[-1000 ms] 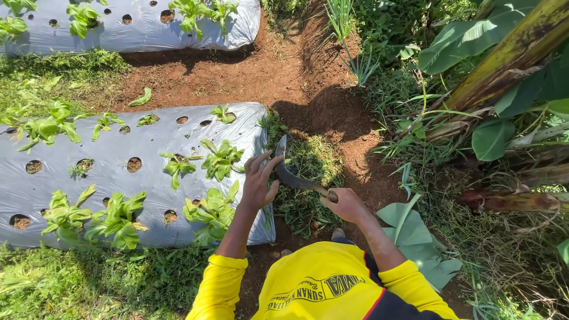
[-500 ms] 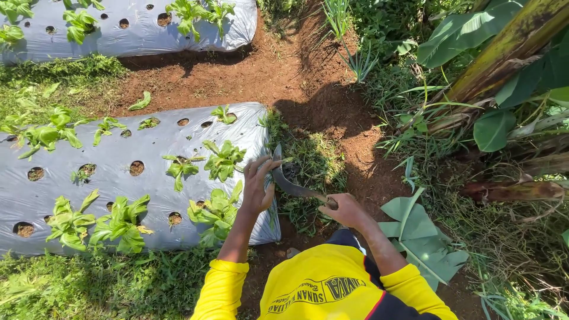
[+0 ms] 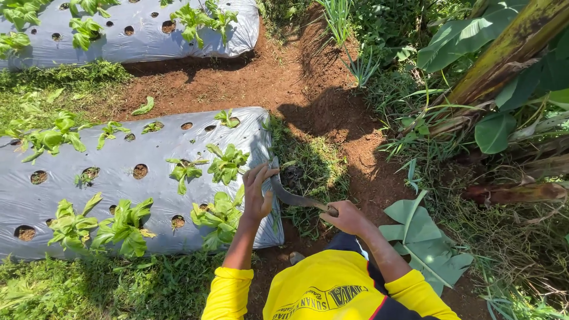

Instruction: The person uses a sickle to cut weeds growing between rows of plants covered with plastic mulch. They then gather the cut weeds by hand and move them aside, continuing the weeding process along the row.

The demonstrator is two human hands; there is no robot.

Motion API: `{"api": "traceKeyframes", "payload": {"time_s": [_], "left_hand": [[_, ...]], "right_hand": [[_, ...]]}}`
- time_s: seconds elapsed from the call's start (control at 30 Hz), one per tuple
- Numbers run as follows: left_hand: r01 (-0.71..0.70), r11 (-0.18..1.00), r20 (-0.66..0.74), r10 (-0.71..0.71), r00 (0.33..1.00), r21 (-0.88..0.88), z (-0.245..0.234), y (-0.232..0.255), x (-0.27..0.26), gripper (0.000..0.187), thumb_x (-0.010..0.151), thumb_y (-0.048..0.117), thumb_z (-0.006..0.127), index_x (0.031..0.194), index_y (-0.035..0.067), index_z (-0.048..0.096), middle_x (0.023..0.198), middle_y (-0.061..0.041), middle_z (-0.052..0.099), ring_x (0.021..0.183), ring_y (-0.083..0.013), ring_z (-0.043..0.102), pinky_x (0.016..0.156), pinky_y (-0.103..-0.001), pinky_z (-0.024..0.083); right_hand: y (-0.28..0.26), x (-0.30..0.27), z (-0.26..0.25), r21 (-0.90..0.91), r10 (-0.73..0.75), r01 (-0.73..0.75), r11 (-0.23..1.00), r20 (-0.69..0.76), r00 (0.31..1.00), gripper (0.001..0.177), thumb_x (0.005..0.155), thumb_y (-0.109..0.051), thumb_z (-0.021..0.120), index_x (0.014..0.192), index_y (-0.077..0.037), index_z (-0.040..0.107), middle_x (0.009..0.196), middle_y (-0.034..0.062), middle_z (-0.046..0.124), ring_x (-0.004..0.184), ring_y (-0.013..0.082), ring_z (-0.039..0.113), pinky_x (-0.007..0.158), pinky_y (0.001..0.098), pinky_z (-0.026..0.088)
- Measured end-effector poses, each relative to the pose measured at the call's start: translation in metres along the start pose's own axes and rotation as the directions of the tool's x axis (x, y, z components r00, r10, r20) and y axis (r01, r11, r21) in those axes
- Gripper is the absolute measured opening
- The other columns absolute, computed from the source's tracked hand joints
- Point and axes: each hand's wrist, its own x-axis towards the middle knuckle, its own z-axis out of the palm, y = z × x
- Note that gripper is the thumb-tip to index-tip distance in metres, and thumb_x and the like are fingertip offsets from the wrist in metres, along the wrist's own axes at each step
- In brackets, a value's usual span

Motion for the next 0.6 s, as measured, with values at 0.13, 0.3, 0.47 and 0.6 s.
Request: {"api": "traceKeyframes", "payload": {"time_s": [0.13, 0.3, 0.47, 0.6], "left_hand": [[0.046, 0.999, -0.020, -0.046, 0.999, -0.001, -0.004, 0.000, -0.012, 0.065, 0.112, 0.048, 0.017, 0.159, 0.006, 0.035, 0.142, -0.005, 0.064, 0.147, -0.0338, 0.046, 0.123, -0.063, 0.030], [0.080, 0.997, -0.055, -0.079, 0.995, 0.011, -0.009, -0.004, -0.026, 0.062, 0.113, 0.041, 0.018, 0.160, 0.005, 0.035, 0.141, -0.006, 0.065, 0.144, -0.0302, 0.048, 0.124, -0.057, 0.032], [0.089, 0.996, -0.065, -0.088, 0.994, 0.010, -0.015, -0.005, -0.031, 0.062, 0.112, 0.039, 0.016, 0.160, 0.004, 0.034, 0.137, -0.006, 0.067, 0.143, -0.0295, 0.050, 0.123, -0.057, 0.031], [0.118, 0.993, -0.083, -0.119, 0.989, -0.007, -0.013, -0.009, -0.034, 0.064, 0.111, 0.039, 0.017, 0.160, 0.003, 0.035, 0.132, -0.006, 0.070, 0.137, -0.0279, 0.055, 0.122, -0.055, 0.030]], "right_hand": [[-0.014, -0.003, -0.004, 0.000, 0.001, -0.001, 1.000, 0.024, 1.000, 0.063, 0.107, -0.035, 0.069, 0.148, 0.011, 0.053, 0.131, 0.0328, 0.069, 0.116, 0.0486, 0.071, 0.092, 0.0649, 0.065], [-0.040, -0.014, -0.002, -0.012, -0.029, 0.030, 0.999, 0.067, 0.997, 0.063, 0.109, -0.034, 0.066, 0.147, 0.014, 0.052, 0.131, 0.0351, 0.067, 0.118, 0.0511, 0.070, 0.092, 0.0666, 0.065], [-0.055, -0.019, -0.002, -0.041, -0.054, 0.056, 0.998, 0.055, 0.997, 0.060, 0.109, -0.035, 0.064, 0.146, 0.011, 0.054, 0.130, 0.0329, 0.069, 0.119, 0.0514, 0.069, 0.097, 0.0698, 0.062], [-0.056, -0.023, 0.001, -0.016, -0.041, 0.042, 0.999, 0.069, 0.997, 0.060, 0.109, -0.036, 0.064, 0.147, 0.009, 0.055, 0.132, 0.0319, 0.069, 0.120, 0.0504, 0.069, 0.099, 0.0707, 0.061]]}}
